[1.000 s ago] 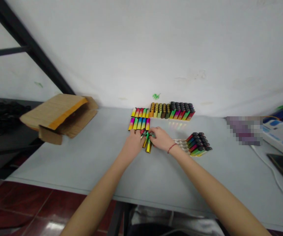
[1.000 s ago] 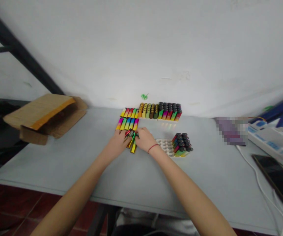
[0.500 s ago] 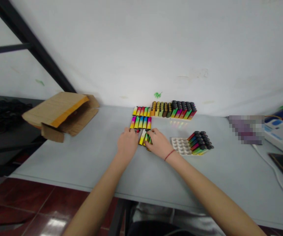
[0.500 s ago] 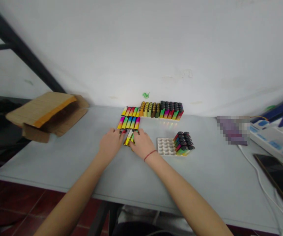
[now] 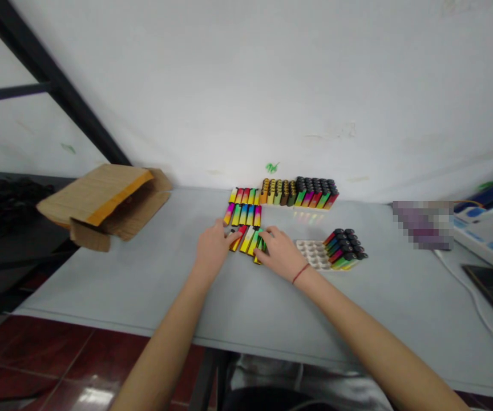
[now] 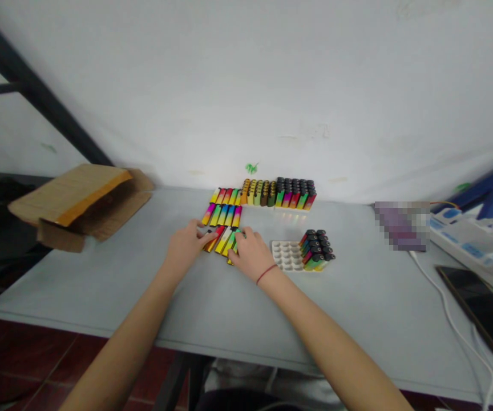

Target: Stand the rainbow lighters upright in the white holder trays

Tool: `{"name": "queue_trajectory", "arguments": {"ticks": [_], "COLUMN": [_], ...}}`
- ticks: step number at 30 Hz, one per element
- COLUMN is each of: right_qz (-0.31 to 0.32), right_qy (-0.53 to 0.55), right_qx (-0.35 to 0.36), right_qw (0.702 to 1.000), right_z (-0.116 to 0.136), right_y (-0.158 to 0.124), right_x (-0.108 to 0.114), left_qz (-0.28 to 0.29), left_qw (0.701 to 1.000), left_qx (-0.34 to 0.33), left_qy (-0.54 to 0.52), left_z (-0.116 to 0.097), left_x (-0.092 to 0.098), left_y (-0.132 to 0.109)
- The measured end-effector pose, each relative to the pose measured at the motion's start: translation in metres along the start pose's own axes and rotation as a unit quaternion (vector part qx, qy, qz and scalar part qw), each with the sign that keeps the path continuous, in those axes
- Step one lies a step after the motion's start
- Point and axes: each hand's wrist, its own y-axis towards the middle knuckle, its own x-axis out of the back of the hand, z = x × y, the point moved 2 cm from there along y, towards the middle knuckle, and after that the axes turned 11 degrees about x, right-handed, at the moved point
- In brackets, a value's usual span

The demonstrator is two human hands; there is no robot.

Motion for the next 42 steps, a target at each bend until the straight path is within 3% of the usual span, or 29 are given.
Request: {"name": "queue_trajectory", "arguments": {"ticks": [5,9,11,14,18,21,24,27,30,33,36,39,42], "right_qz": [0.000,-0.015,-0.018,-0.024,-0.039,-0.062,-0.103,-0.149,-0.087,0.017,0.051,0.034,0.017], "right_qy": [-0.004,-0.003,-0.002,-0.002,0.012,0.010,-0.010,-0.038,-0.059,-0.022,0.026,0.060,0.085], "right_qx": [0.020,0.073,0.092,0.103,0.114,0.117,0.131,0.128,0.112,0.076,0.039,0.036,0.032], "right_qw": [1.000,0.997,0.996,0.994,0.993,0.991,0.986,0.980,0.988,0.997,0.998,0.997,0.996], "right_z": [0.001,0.003,0.002,-0.001,-0.002,-0.004,-0.018,-0.050,-0.092,-0.122,-0.132,-0.132,-0.132], "right_y": [-0.010,-0.019,-0.019,-0.013,-0.007,-0.019,-0.048,-0.084,-0.109,-0.117,-0.115,-0.112,-0.112], "right_x": [0.005,0.000,-0.007,-0.019,-0.024,-0.006,0.037,0.087,0.111,0.106,0.096,0.093,0.093], "left_qz": [-0.008,-0.051,-0.030,-0.003,-0.008,-0.010,-0.027,-0.039,0.014,0.091,0.149,0.186,0.200], "left_qw": [0.999,0.976,0.961,0.952,0.941,0.936,0.937,0.930,0.905,0.882,0.860,0.856,0.865], "left_qx": [-0.035,-0.211,-0.272,-0.299,-0.335,-0.352,-0.348,-0.361,-0.405,-0.431,-0.449,-0.428,-0.390], "left_qy": [0.004,-0.001,-0.032,-0.063,-0.056,-0.024,-0.015,-0.063,-0.129,-0.166,-0.190,-0.222,-0.246], "left_z": [-0.001,0.012,0.022,0.032,0.033,0.032,0.027,0.003,-0.044,-0.103,-0.150,-0.170,-0.172], "left_x": [0.000,-0.005,-0.010,-0.015,-0.017,-0.017,-0.013,-0.007,-0.014,-0.038,-0.063,-0.078,-0.082], "left_y": [-0.005,-0.005,-0.005,-0.007,-0.008,-0.005,-0.003,-0.013,-0.034,-0.054,-0.064,-0.066,-0.067]}}
